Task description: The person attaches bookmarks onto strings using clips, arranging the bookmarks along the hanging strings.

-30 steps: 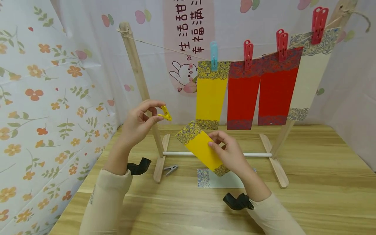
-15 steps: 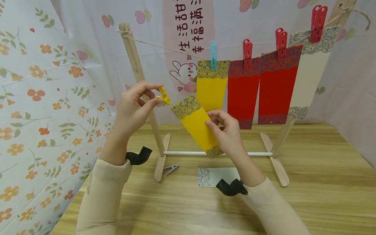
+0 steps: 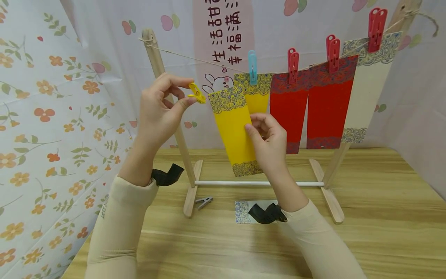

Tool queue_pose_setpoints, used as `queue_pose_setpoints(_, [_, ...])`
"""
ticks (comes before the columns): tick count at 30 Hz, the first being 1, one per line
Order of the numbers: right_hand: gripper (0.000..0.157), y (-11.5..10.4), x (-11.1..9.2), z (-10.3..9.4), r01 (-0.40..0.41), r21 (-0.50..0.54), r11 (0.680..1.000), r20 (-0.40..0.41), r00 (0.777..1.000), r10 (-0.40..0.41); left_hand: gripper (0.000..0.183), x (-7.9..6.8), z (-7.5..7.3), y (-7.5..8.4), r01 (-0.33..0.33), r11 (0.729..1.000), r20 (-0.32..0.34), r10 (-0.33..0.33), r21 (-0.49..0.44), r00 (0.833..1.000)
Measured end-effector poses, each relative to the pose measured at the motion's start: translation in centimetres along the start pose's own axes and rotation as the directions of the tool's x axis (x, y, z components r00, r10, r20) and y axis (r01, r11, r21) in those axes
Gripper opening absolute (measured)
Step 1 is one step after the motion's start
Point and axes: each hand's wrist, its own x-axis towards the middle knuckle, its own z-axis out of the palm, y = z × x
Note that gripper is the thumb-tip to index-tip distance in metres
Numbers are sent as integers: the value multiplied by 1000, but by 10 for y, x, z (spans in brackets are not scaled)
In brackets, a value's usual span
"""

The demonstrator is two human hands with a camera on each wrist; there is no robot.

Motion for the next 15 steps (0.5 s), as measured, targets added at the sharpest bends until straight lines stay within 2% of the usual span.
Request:
queue_pose_setpoints(4, [16, -2, 6, 0, 18, 0, 1000, -35, 999, -18, 22, 5, 1, 5, -12, 1000, -14, 12, -22, 1000])
queue_pose_setpoints(7, [17, -4, 10, 0, 32, -15, 999, -20, 999, -32, 22, 6, 2, 7, -15, 999, -30, 14, -40, 999])
queue_pose_setpoints(15, [17, -12, 27, -6, 42, -39, 998, 28, 999, -41, 22, 15, 3, 9, -104, 992, -77, 98, -75, 992])
